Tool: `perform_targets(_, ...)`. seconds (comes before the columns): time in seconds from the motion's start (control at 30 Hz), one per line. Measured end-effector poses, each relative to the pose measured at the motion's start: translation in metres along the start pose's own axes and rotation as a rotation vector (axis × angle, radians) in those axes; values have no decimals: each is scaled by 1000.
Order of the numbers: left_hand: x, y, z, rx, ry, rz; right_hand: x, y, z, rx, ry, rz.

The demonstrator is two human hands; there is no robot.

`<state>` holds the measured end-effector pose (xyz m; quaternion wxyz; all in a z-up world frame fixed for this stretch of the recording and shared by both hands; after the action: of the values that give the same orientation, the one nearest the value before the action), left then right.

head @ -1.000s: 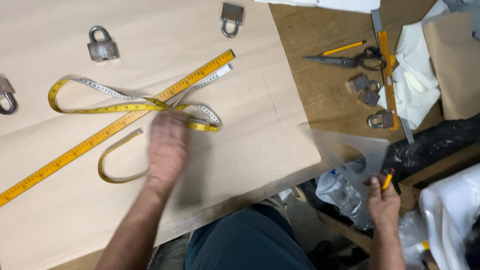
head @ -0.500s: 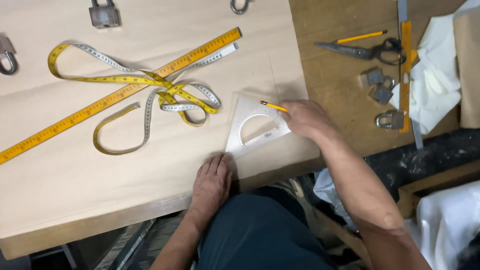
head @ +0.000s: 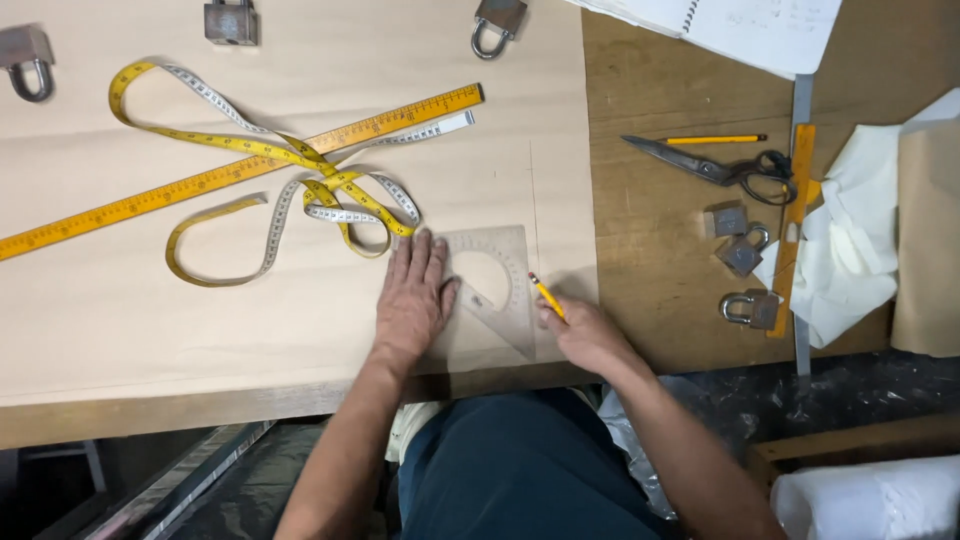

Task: The person uses a set square and a pencil to draw lines on a large piece of beige fabric. They then use a measuring tape to mark specific measurements and draw additional lines. The person also references a notebook with handwritten notes during the process.

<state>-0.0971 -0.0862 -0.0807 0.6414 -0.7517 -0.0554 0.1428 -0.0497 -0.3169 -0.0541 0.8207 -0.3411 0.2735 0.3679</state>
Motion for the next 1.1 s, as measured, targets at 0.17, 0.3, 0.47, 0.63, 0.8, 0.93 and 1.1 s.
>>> perform_targets(0.17,54,16,6,83,-7,3,11,-32,-29,28,-7,-106)
perform_targets(0.3,51,-18,1,67,-66,-36,0,-64,-17,-11,1,-249)
perform_targets(0.47,39,-7,-2,28,-106,37,29,-80,-10,-180,-444,-563)
perform_targets(0.63,60,7,1,45,-110,135,52,-89,11,-331,-668,-662)
perform_targets(0.8,63,10,0,44,-145,214,67,-68,33,-596,-584,-445)
perform_targets(0.93,64,7,-1,53,-155,225,94,-54,29,-682,-533,-313)
perform_targets(1.1,51,-19,-16,-28,-105,100,82,-65,46,-432,-618,-403)
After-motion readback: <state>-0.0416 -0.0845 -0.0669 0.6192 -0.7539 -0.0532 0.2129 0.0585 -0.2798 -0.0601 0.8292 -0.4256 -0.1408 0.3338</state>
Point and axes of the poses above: each hand's wrist, its own x-axis towards the middle knuckle, its own y-axis out of the palm, z = x × y, the point moved 9 cm from there along x, towards the middle knuckle, and after that the axes turned 9 degrees about -y, right-handed, at the moved point
